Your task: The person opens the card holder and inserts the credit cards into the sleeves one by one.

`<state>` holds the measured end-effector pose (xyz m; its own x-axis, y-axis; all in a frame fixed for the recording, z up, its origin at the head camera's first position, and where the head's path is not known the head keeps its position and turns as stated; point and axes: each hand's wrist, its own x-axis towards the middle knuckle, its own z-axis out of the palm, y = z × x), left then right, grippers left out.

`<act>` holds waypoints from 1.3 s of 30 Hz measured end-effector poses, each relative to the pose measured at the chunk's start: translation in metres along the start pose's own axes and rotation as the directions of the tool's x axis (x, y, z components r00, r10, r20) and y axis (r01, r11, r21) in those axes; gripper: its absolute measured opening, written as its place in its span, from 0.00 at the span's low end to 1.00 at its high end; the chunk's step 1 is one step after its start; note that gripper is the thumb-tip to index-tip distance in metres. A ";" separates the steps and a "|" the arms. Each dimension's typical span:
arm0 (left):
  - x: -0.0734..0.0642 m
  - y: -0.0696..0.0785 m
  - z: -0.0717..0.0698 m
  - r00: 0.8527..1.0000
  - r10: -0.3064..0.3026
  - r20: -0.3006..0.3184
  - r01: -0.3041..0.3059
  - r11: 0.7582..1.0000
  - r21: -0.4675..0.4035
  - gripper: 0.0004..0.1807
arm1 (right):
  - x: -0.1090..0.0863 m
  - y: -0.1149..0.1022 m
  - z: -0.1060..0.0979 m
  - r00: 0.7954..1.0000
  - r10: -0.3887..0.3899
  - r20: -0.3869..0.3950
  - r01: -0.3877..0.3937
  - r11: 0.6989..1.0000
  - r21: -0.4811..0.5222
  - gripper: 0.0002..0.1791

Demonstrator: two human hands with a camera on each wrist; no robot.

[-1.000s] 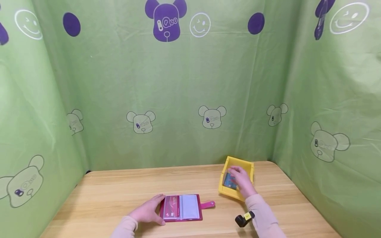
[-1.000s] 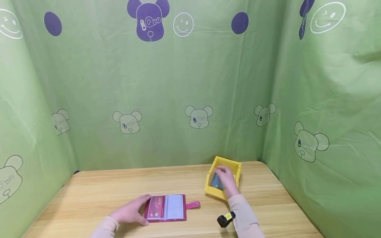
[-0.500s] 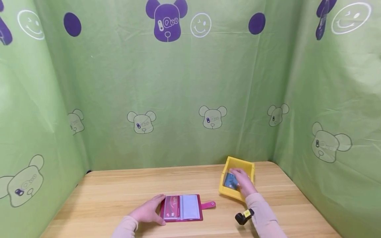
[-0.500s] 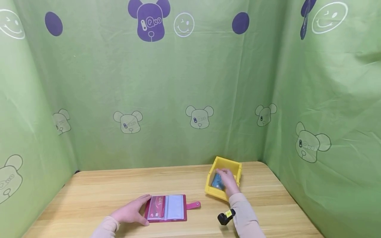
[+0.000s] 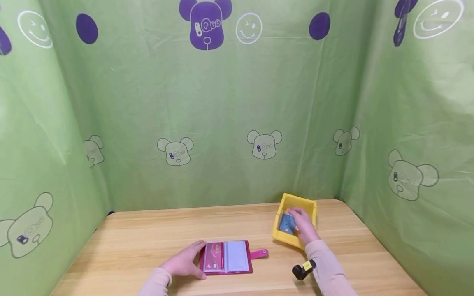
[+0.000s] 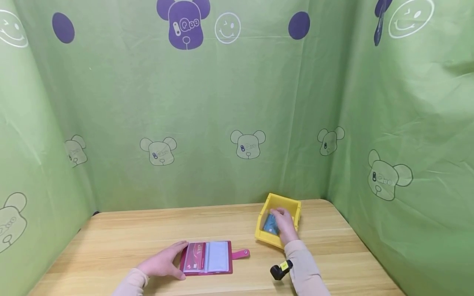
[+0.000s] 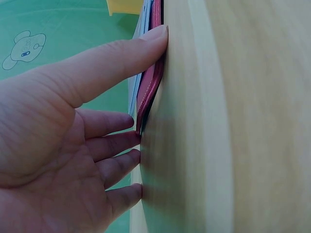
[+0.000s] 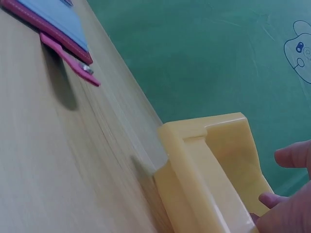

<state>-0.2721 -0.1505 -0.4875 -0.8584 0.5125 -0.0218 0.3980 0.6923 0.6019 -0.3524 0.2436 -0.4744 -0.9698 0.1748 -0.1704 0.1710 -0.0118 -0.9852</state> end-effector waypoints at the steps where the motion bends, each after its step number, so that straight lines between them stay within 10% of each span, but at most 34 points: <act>1: 0.000 0.000 0.000 1.000 0.000 0.000 0.000 1.000 -0.001 0.55 | 0.000 0.000 0.000 1.000 -0.006 -0.002 0.006 1.000 -0.007 0.32; 39: 0.000 -0.003 0.000 1.000 -0.003 0.009 0.003 1.000 0.013 0.56 | 0.001 0.001 0.005 0.995 -0.074 -0.061 0.068 0.993 -0.093 0.37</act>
<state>-0.2736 -0.1526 -0.4889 -0.8568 0.5147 -0.0304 0.3998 0.7005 0.5911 -0.3545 0.2389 -0.4759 -0.9674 0.2346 -0.0957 0.1201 0.0919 -0.9885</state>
